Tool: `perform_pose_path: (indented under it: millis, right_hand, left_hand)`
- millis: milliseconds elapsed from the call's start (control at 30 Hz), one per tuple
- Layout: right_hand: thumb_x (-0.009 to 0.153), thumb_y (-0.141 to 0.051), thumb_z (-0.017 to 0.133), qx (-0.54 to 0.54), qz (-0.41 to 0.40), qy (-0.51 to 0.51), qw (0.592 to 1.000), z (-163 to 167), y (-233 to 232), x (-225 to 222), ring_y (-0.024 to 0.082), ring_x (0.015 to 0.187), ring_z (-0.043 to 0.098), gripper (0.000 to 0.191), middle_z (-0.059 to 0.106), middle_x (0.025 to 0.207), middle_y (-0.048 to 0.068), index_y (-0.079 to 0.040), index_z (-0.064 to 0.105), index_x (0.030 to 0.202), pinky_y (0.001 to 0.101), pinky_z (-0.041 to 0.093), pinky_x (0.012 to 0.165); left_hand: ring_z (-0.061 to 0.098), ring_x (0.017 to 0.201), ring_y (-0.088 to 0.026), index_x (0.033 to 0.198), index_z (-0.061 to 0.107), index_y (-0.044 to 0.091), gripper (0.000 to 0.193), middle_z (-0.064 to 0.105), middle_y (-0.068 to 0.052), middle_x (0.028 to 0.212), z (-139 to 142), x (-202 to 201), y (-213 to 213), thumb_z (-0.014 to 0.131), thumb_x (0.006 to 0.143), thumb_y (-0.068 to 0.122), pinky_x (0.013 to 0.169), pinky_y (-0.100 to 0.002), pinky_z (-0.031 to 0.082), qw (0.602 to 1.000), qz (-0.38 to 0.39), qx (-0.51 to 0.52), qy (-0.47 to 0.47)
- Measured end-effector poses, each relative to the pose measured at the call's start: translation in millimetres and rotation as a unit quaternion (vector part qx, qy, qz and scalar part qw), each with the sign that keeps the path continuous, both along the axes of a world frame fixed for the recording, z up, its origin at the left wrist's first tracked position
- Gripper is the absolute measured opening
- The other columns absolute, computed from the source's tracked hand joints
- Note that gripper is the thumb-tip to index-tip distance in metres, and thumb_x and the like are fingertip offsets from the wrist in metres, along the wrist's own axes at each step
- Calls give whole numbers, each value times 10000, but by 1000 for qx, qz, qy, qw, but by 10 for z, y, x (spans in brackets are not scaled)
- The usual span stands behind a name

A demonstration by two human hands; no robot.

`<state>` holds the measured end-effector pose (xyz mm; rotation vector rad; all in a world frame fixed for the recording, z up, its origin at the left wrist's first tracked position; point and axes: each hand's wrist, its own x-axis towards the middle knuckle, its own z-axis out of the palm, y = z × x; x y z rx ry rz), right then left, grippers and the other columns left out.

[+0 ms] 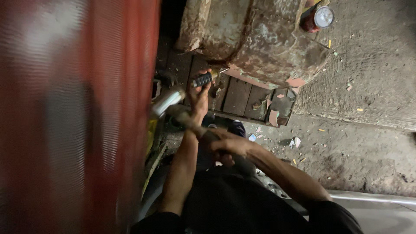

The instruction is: The person uses a hammer to repeatedly strike a small metal object held in their left hand against a wooden surface. The person adjusts the object's position between strikes.

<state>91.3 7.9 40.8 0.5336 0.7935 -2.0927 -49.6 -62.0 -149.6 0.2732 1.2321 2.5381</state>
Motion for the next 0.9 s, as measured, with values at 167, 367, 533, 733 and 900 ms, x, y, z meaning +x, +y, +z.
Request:
perform_pose_path:
  millis: [167, 367, 533, 733, 900]
  right_hand:
    - [830, -56, 613, -6, 104, 6, 995, 48, 159, 19, 63, 366, 435, 694, 542, 628, -8, -204, 393, 1472, 240, 356, 306]
    - [868, -98, 605, 149, 9, -15, 989, -65, -53, 35, 123, 379, 515, 596, 571, 620, 56, -150, 420, 1433, 272, 409, 325]
    - [865, -54, 584, -50, 64, 3, 997, -170, -69, 223, 73, 399, 463, 664, 518, 627, -6, -185, 400, 1490, 239, 395, 338]
    - [898, -125, 625, 151, -4, 8, 989, -272, -44, 264, 143, 402, 509, 690, 529, 626, 76, -151, 338, 1526, 283, 438, 361]
    - [825, -140, 617, 181, 49, 32, 982, -200, 31, 359, 132, 421, 554, 825, 618, 726, 31, -209, 259, 1565, 279, 476, 369]
  left_hand:
    - [643, 1122, -236, 1251, 628, 48, 323, 647, -154, 1353, -12, 106, 3, 687, 953, -62, 976, -399, 572, 997, 0, 6, -76]
    - [651, 1150, -235, 1244, 620, 36, 276, 646, -141, 1341, 32, 103, -13, 681, 985, -37, 1022, -405, 566, 998, -8, -48, -34]
    - [656, 1082, -252, 1270, 627, 30, 279, 638, -134, 1362, 160, 91, -90, 681, 1002, -26, 1023, -410, 549, 998, -28, -35, -47]
    - [603, 1029, -206, 1195, 645, 10, 293, 642, -110, 1207, -65, 89, -92, 747, 984, 185, 936, -388, 518, 999, -38, 5, 11]
    - [538, 818, -180, 1052, 644, -77, 302, 645, -122, 979, -206, 114, 114, 789, 1055, 188, 777, -358, 475, 968, -97, -228, -49]
